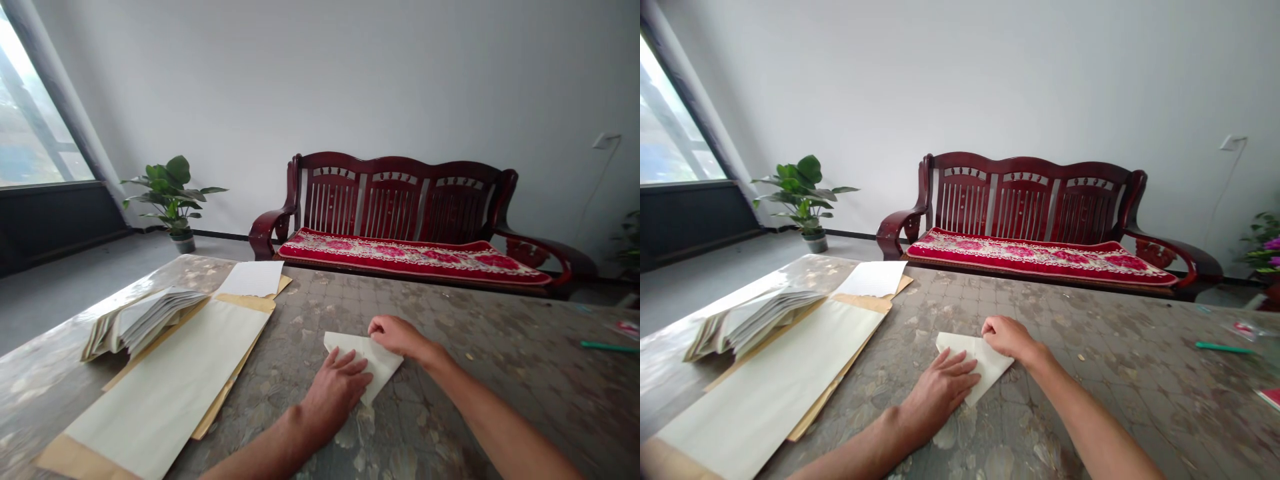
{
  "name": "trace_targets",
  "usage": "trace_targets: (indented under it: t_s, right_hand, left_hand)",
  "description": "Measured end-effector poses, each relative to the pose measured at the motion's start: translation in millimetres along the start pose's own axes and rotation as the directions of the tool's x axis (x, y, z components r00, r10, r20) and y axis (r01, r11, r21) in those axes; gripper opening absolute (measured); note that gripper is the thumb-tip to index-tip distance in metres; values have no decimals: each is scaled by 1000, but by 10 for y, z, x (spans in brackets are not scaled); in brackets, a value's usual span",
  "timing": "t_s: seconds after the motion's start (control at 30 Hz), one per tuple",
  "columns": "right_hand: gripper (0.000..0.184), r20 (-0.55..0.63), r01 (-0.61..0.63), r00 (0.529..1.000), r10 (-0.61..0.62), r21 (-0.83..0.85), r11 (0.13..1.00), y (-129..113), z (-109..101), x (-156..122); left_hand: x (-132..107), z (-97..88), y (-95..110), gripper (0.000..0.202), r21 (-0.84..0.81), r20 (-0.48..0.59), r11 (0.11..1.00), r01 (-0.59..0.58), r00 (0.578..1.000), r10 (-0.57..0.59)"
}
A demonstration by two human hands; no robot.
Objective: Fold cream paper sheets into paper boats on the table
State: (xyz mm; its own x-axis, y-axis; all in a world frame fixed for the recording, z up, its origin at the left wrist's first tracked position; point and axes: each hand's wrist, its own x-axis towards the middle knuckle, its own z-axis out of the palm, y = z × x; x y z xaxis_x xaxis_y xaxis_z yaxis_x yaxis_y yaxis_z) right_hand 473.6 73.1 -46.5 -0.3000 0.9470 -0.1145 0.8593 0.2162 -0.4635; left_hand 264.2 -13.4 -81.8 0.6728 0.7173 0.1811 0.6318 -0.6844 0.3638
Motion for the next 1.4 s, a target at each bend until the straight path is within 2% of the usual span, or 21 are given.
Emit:
trace_targets:
  t_s: [0.27, 0.47, 0.63, 0.73, 0.83, 0.93, 1.03, 1.13, 1.23, 1.3, 1.4]
  right_hand:
    - [23, 144, -7, 989, -18, 169, 986, 76, 4, 49]
    - [28, 108, -16, 994, 3, 123, 992, 146, -5, 27]
    - [19, 98, 38, 994, -42, 44, 998, -33, -1, -82]
    - [19, 21, 124, 992, -123, -22, 992, -145, 58, -215]
    - [15, -79, 222, 968, -238, -171, 960, -182, 140, -355]
    - [19, -116, 300, 928, -354, -332, 894, -166, 212, -453]
    - [22, -134, 356, 881, -453, -442, 823, -135, 264, -499]
    - [22, -170, 370, 844, -509, -502, 782, -108, 306, -510]
    - [20, -189, 371, 819, -542, -546, 751, -87, 345, -511]
    - [21, -197, 362, 812, -549, -567, 740, -80, 368, -515]
    - [21, -204, 352, 813, -545, -574, 740, -77, 386, -530]
  left_hand:
    - [-6, -5, 9, 28, -33, -14, 999, -1, 1000, 1]
    - [-6, -2, -2, 28, -45, -10, 999, 5, 1000, -6]
    - [-6, -13, -3, 26, -76, 0, 997, 16, 1000, -17]
    - [-7, 0, -18, 23, -89, -6, 996, 20, 1000, -20]
    - [-3, 32, -48, 22, -82, -32, 996, 19, 999, -22]
    - [8, 51, -66, 22, -44, -80, 999, 18, 997, -22]
    - [15, 14, -35, 14, 49, -121, 998, 47, 992, -41]
    - [9, -73, 26, 11, 182, -227, 977, 110, 972, -67]
    - [7, -153, 43, 36, 266, -322, 949, 167, 944, -75]
    - [17, -173, 10, 46, 269, -304, 948, 171, 949, -85]
    - [42, -145, -75, 35, 221, -215, 964, 146, 972, -98]
